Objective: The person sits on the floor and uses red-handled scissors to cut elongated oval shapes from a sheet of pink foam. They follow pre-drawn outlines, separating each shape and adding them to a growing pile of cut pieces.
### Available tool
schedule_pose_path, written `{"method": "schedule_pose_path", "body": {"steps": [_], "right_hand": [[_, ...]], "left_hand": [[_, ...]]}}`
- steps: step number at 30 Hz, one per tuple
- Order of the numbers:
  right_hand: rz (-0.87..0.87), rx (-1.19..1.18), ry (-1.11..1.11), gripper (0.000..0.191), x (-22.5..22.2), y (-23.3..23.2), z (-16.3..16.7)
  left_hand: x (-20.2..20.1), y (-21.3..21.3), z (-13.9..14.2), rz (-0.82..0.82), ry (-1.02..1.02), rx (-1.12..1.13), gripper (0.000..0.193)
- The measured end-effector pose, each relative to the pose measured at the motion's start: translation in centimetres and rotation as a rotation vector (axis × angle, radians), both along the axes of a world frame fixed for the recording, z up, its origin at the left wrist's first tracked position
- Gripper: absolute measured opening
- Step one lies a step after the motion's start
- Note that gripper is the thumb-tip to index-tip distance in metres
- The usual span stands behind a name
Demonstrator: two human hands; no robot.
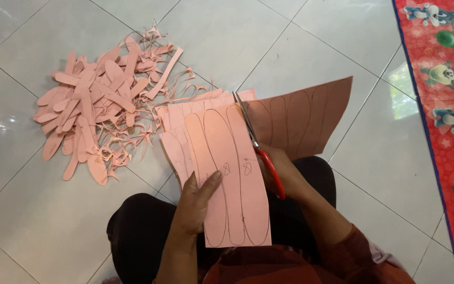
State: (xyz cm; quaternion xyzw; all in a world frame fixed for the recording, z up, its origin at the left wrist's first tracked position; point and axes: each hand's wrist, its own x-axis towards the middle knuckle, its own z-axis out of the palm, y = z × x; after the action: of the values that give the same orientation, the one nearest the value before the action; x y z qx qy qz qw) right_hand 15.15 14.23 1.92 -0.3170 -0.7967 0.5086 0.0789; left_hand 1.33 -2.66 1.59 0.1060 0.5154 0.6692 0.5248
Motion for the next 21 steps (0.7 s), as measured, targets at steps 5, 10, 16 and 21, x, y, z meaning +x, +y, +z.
{"method": "schedule_pose_path", "body": {"steps": [5,10,16,21], "right_hand": [[0.050,0.071,-0.153,0.027,-0.3,0.1,-0.3],[0.046,0.073,-0.031,0.033,-0.1,0.2,-0.3],[-0.220,-0.312,-0.067,0.044,-0.5,0.6,0.1],[-0.320,-0.344,0.016,0.046,-0.6,1.6,0.9]], "left_hand": [[-0.4,-0.2,-0.4,0.000,0.052,-0.070,0.044],[-0.6,-0.2,-0.6,0.008,0.049,-0.035,0.045],[-0.5,-0.3,-0.4,-0.065,0.101,-0.092,0.047],[-0.7,-0.2,-1.1,-0.225,0.185,-0.101,0.050]]}}
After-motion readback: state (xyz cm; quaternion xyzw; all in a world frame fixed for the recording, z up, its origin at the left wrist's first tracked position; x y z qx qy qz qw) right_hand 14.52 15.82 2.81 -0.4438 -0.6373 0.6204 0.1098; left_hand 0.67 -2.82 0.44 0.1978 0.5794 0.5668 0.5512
